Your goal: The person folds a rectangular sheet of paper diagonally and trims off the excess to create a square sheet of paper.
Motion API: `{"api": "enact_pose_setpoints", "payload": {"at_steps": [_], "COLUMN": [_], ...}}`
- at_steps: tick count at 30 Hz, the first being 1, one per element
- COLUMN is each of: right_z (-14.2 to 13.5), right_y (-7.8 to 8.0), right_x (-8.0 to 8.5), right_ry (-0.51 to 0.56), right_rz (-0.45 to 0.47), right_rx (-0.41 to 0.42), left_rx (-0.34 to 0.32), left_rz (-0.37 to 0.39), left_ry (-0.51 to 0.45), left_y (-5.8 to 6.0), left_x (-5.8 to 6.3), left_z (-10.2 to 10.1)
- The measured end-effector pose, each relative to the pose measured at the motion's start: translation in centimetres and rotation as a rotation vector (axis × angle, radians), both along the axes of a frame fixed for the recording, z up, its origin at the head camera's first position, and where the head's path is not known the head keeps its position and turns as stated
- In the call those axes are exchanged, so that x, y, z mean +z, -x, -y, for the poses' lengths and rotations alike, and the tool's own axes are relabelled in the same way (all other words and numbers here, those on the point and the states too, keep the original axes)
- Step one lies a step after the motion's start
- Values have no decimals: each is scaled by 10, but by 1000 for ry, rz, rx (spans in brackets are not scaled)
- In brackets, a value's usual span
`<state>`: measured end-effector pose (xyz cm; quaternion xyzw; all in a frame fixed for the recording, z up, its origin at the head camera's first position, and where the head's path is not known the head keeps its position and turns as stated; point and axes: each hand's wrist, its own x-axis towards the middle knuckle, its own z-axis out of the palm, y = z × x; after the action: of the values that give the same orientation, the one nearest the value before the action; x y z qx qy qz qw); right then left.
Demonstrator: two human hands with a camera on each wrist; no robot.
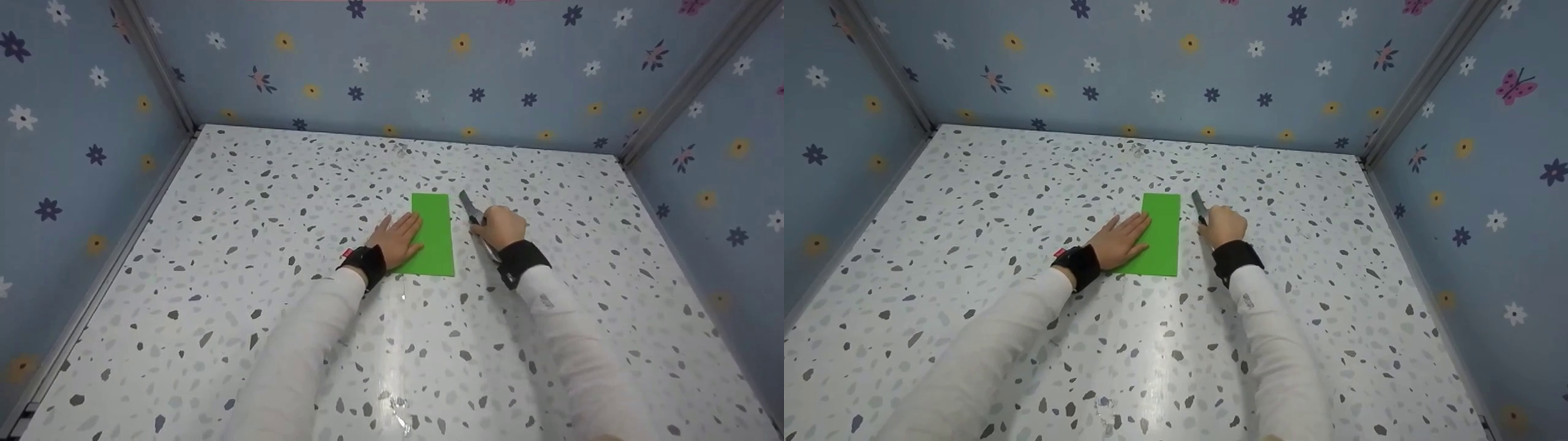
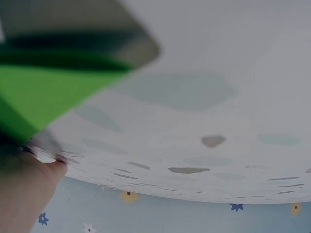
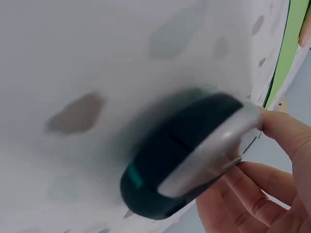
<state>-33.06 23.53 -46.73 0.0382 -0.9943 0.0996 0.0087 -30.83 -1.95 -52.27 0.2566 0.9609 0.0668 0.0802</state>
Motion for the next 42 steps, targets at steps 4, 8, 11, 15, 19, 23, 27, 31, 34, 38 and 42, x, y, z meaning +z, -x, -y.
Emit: {"api": "enact_pose_setpoints", "payload": {"at_steps": [4, 8, 11, 15, 19, 23, 27, 31, 34, 38, 42], "right_z": [-19, -43, -62, -85, -103, -117, -128, -133, -135, -136, -136], "right_y": [-10, -22, -29, -38, -45, -50, -55, -56, -57, -57, -57], "right_x": [1, 1, 2, 3, 4, 5, 6, 6, 7, 7, 9], "right_ry": [42, 87, 97, 94, 89, 88, 81, 86, 89, 80, 71], "right_rz": [-22, -20, -15, -10, 7, 20, 14, 10, 5, -7, -16], "right_rx": [-22, -69, -99, -118, -144, -189, -219, -228, -225, -213, -213], "left_rx": [-7, -18, -20, -16, -12, -14, -15, -17, -20, -18, -13], "left_rz": [0, -2, -2, 1, 3, 16, 20, 12, 8, 13, 22], "left_ry": [6, -7, -6, 4, 12, 9, -8, -6, -3, -3, -22], "left_y": [0, 1, 0, -1, -2, -1, 0, 1, 2, 1, -1], "left_x": [2, 4, 5, 8, 7, 6, 4, 4, 4, 4, 5], "left_z": [0, 1, 2, 2, 2, 1, 1, 1, 1, 1, 0]}}
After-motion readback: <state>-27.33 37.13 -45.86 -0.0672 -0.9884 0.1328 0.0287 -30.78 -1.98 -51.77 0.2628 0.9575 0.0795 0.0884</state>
